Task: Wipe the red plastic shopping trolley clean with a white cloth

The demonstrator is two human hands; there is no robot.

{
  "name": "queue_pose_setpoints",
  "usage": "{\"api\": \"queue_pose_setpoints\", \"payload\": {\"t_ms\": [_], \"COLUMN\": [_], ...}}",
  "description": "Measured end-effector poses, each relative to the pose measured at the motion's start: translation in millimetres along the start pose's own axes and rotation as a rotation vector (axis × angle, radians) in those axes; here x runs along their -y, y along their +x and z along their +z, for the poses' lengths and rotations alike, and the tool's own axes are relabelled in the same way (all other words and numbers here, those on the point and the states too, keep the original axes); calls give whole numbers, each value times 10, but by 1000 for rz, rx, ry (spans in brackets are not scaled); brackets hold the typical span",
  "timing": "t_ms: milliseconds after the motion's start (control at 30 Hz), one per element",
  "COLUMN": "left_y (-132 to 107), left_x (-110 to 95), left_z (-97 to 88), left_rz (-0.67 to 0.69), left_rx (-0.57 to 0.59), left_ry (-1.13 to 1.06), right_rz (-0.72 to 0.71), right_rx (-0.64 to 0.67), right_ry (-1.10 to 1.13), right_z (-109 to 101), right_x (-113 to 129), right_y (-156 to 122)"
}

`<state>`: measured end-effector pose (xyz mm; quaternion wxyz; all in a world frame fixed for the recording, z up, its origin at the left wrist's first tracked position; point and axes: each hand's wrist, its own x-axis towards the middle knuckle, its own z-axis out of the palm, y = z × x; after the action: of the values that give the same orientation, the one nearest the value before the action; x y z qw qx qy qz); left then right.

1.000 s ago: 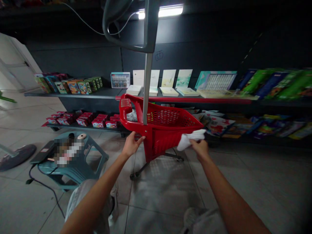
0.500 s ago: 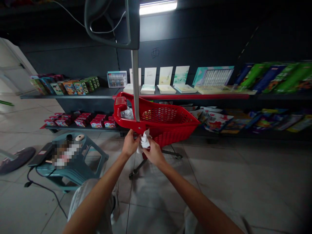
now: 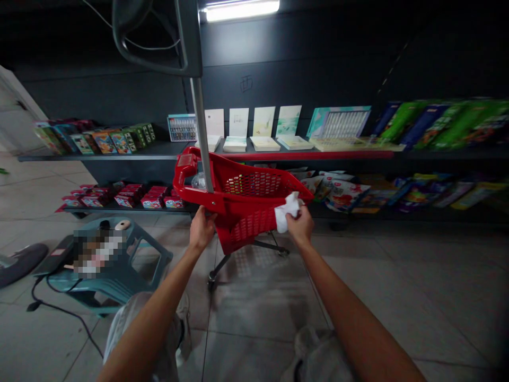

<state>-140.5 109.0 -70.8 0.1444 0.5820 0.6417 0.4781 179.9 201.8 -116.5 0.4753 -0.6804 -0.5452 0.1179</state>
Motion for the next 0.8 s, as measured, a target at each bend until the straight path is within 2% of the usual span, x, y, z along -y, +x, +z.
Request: {"api": "queue_pose_setpoints", "payload": {"t_ms": [100, 167, 200, 267, 367, 467, 500, 567, 633, 700, 800], "left_y": [-1, -9, -12, -15, -12, -12, -16, -32, -55, -77, -87], "left_x": [-16, -25, -25, -21, -14, -23, -29, -39, -42, -37, -22], "left_z": [-1, 2, 3, 2, -3, -5, -5, -7, -13, -22, -31], "left_rz": [8, 16, 13, -6, -13, 0, -2, -5, -7, -7, -9], "left_rx": [-2, 9, 20, 46, 82, 97, 100, 98, 89, 79, 85], "left_ry": [16, 32, 46, 82, 107, 102, 97, 78, 50, 29, 26], "right_rz": [267, 346, 363, 364, 251, -59, -127, -208, -191, -125, -19], "right_rx": [-195, -211, -156, 36, 321, 636, 705, 760, 755, 743, 790], "right_ry": [44, 76, 77, 64, 57, 63, 93, 178, 223, 221, 221], "right_z": [-184, -207, -179, -53, 256, 575, 663, 799, 878, 908, 876], "right_x": [-252, -336, -341, -264, 55, 517, 674, 954, 1151, 1237, 1177], "right_y": [263, 303, 282, 163, -217, -782, -976, -1303, -1487, -1512, -1359]}}
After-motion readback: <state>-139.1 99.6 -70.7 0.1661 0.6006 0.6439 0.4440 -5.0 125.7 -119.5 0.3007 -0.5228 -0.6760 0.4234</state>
